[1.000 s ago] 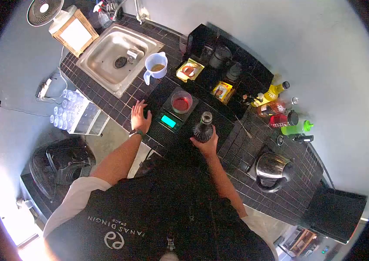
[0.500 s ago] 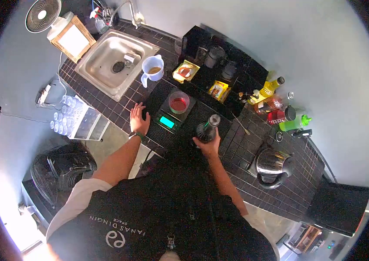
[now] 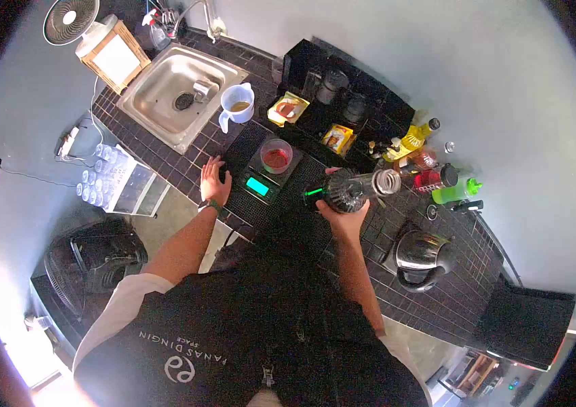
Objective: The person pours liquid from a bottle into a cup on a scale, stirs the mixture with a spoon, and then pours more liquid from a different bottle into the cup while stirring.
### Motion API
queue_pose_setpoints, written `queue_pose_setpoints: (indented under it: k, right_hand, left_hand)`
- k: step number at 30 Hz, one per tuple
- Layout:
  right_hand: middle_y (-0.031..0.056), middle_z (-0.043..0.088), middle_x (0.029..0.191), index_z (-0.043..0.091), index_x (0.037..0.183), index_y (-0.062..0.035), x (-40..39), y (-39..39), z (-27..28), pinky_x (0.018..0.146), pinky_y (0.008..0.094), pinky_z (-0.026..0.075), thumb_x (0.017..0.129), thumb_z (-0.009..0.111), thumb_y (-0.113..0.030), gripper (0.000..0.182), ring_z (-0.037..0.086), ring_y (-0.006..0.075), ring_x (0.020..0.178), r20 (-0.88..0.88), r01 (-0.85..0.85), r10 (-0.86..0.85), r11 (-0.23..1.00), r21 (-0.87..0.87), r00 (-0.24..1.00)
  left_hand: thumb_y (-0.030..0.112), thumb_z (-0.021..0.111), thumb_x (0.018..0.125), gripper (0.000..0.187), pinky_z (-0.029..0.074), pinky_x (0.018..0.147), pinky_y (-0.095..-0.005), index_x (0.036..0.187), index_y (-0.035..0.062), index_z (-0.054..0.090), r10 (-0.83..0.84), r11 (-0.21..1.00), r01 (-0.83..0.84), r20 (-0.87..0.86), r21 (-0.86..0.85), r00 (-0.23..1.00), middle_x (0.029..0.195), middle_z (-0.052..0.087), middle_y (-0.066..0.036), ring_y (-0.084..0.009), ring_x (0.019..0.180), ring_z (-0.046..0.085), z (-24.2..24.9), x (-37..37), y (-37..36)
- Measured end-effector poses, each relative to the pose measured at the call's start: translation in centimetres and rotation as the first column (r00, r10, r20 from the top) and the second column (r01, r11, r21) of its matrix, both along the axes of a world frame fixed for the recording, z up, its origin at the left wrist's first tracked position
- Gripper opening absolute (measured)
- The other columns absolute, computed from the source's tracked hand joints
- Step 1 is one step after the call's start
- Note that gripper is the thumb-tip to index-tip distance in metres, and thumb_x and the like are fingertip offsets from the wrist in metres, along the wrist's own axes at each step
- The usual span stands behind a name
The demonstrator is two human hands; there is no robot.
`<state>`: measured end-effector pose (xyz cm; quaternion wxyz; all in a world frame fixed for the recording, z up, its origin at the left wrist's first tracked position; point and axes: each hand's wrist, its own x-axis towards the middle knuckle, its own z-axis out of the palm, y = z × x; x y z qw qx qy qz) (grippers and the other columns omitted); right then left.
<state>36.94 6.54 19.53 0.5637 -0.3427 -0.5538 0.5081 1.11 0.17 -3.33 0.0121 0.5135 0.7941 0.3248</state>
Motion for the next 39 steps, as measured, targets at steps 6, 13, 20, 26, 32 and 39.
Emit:
queue_pose_setpoints:
  k: [6,13,20,26,32,39]
  right_hand:
    - [0.0097,0.074,0.13,0.068,0.128,0.0001,2.0,-1.4,1.8,0.104,0.039,0.054,0.066,0.097,-0.008,0.069,0.07,0.0207,0.117,0.096,-0.016,0.012,0.999,0.036,0.995]
    - [0.0079,0.075,0.129,0.067,0.134,-0.0012,7.1,-6.5,-1.5,0.109,0.0381,0.053,0.066,0.097,-0.003,0.074,0.069,0.0187,0.119,0.291,0.028,-0.013,0.999,-0.045,0.957]
    - [0.0097,0.075,0.121,0.063,0.135,0.0012,13.3,-14.1,-5.2,0.101,0.0387,0.056,0.072,0.099,-0.006,0.073,0.071,0.0212,0.109,0.431,0.237,-0.133,0.951,-0.199,0.893]
    - [0.0097,0.075,0.114,0.062,0.129,0.0024,14.6,-14.7,-4.8,0.094,0.0376,0.059,0.073,0.097,-0.001,0.066,0.072,0.02,0.104,0.483,0.357,-0.223,0.912,-0.204,0.847]
    - [0.0083,0.075,0.113,0.063,0.128,0.0005,15.2,-13.8,-4.0,0.091,0.037,0.06,0.07,0.101,-0.004,0.069,0.071,0.0195,0.101,0.405,0.381,-0.304,0.916,-0.124,0.862]
    - [0.0098,0.074,0.116,0.063,0.132,0.001,17.3,-15.7,-5.7,0.095,0.0389,0.059,0.066,0.104,-0.006,0.078,0.07,0.0208,0.106,0.522,0.444,-0.35,0.894,-0.062,0.778]
  left_hand:
    - [0.021,0.071,0.096,0.052,0.03,0.132,-0.0547,0.146,0.0098,0.059,-0.017,1.0,0.017,0.017,-0.011,1.0,0.157,0.059,-0.011,-0.0344,0.157,0.044,0.1,-0.3,-0.1]
    - [0.011,0.076,0.091,0.068,0.032,0.13,-0.0515,0.155,0.0093,0.053,-0.054,0.953,-0.048,0.325,0.3,0.944,0.158,0.054,-0.02,-0.0402,0.152,0.046,3.0,-0.6,-0.8]
    - [0.002,0.072,0.101,0.023,0.057,0.087,-0.0302,0.124,0.0017,0.068,-0.422,0.907,0.346,0.552,0.241,0.719,0.113,0.071,-0.007,-0.0127,0.097,0.069,15.6,7.0,-5.0]
    - [0.017,0.069,0.108,0.048,0.063,0.08,-0.032,0.154,0.0137,0.054,-0.673,0.539,0.811,0.695,0.226,0.253,0.103,0.076,-0.007,-0.016,0.084,0.074,17.6,17.6,4.9]
    - [0.019,0.066,0.109,0.075,0.065,0.08,-0.0334,0.174,0.024,0.027,-0.365,0.399,0.917,0.919,0.008,0.151,0.131,0.074,-0.015,-0.0208,0.087,0.079,16.5,27.9,12.5]
    - [0.011,0.056,0.105,0.067,0.062,0.094,-0.0452,0.169,0.0106,0.037,-0.617,0.317,0.947,0.769,0.05,0.165,0.158,0.063,-0.011,-0.0284,0.108,0.078,7.1,31.9,17.0]
